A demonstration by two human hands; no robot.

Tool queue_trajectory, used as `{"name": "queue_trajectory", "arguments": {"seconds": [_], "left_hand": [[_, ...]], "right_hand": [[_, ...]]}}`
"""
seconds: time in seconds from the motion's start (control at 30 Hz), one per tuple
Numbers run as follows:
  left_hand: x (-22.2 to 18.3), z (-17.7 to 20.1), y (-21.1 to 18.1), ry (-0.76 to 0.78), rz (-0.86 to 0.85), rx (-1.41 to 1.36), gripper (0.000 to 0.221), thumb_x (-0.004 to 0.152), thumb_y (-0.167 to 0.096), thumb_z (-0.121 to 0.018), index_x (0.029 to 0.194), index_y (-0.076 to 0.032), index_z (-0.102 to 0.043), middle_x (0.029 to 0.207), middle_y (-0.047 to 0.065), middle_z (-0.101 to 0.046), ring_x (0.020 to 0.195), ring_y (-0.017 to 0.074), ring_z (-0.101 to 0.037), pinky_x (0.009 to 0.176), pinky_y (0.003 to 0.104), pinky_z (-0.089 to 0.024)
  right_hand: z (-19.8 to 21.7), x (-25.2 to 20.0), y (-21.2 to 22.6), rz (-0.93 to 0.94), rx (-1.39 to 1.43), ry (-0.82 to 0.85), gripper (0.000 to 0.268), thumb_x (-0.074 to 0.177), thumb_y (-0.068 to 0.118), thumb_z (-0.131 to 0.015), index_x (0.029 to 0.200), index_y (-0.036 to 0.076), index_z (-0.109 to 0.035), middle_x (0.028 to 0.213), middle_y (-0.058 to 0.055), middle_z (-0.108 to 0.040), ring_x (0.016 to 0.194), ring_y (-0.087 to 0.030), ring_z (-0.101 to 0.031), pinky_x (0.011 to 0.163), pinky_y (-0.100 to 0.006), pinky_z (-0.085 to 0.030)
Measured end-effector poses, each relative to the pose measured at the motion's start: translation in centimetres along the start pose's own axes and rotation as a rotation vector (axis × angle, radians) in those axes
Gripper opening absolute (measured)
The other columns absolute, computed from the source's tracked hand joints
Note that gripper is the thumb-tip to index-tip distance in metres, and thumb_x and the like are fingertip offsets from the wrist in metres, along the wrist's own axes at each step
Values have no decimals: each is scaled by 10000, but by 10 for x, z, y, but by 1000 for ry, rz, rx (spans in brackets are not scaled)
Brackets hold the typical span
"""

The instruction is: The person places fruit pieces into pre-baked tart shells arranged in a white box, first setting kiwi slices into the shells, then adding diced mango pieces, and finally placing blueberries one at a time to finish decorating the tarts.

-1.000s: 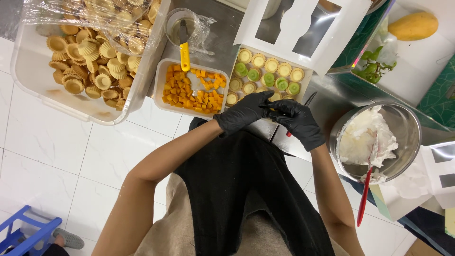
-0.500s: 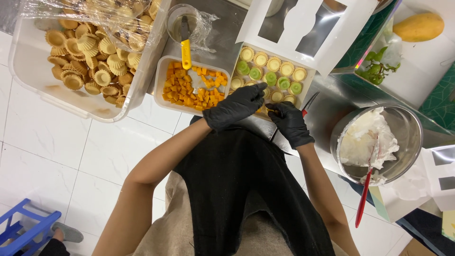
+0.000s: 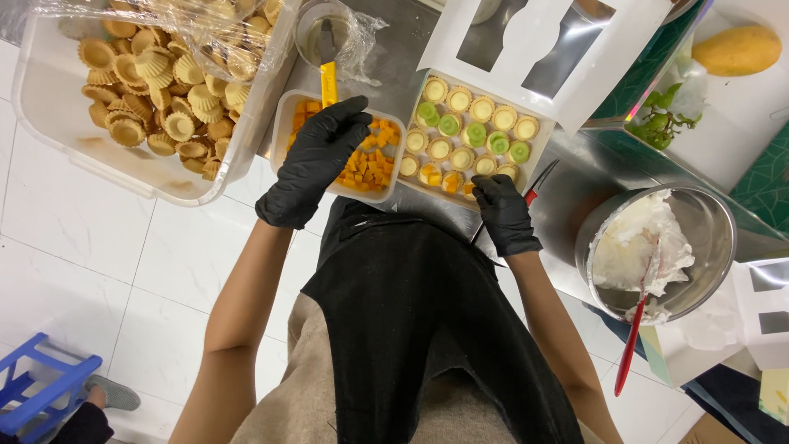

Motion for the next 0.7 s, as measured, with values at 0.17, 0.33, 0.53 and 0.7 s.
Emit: {"name": "queue_trajectory", "arguments": {"seconds": [0.17,0.33,0.53,0.7], "left_hand": [[7,19,59,10,-57,732,288,999,-174,-695,1267,-70,-692,1104,110,-747,997,223,-713,900,362,-572],[12,12,116,65,-242,1058,298,934,-176,-727,1189,-33,-667,1047,185,-668,1005,374,-652,881,499,-530],[37,-16,126,56,-224,1023,604,768,-251,-799,1282,-3,-602,1169,262,-582,1054,429,-578,861,521,-503],[59,-30,149,-67,-222,990,431,919,-267,-746,1243,-11,-623,1121,248,-629,973,414,-633,829,528,-524]], "right_hand": [[3,-1,16,-99,56,-26,320,946,146,-725,1251,54,-695,1085,-141,-660,983,-296,-684,846,-387,-560],[5,6,39,-216,-49,-17,420,899,274,-786,1241,57,-676,1025,-153,-640,870,-306,-665,782,-411,-552],[-12,5,23,-80,-186,-75,319,920,244,-786,1148,44,-686,1025,-166,-649,937,-354,-648,812,-449,-543],[-15,3,19,-93,-130,-98,286,885,207,-766,1127,68,-705,1017,-154,-656,915,-335,-662,795,-436,-542]]}}
Point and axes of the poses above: each hand's wrist, its own x-axis towards the middle knuckle, its own z-axis out of the back of the hand, y = z × x, the point moved 1 cm from there along x, towards the middle knuckle
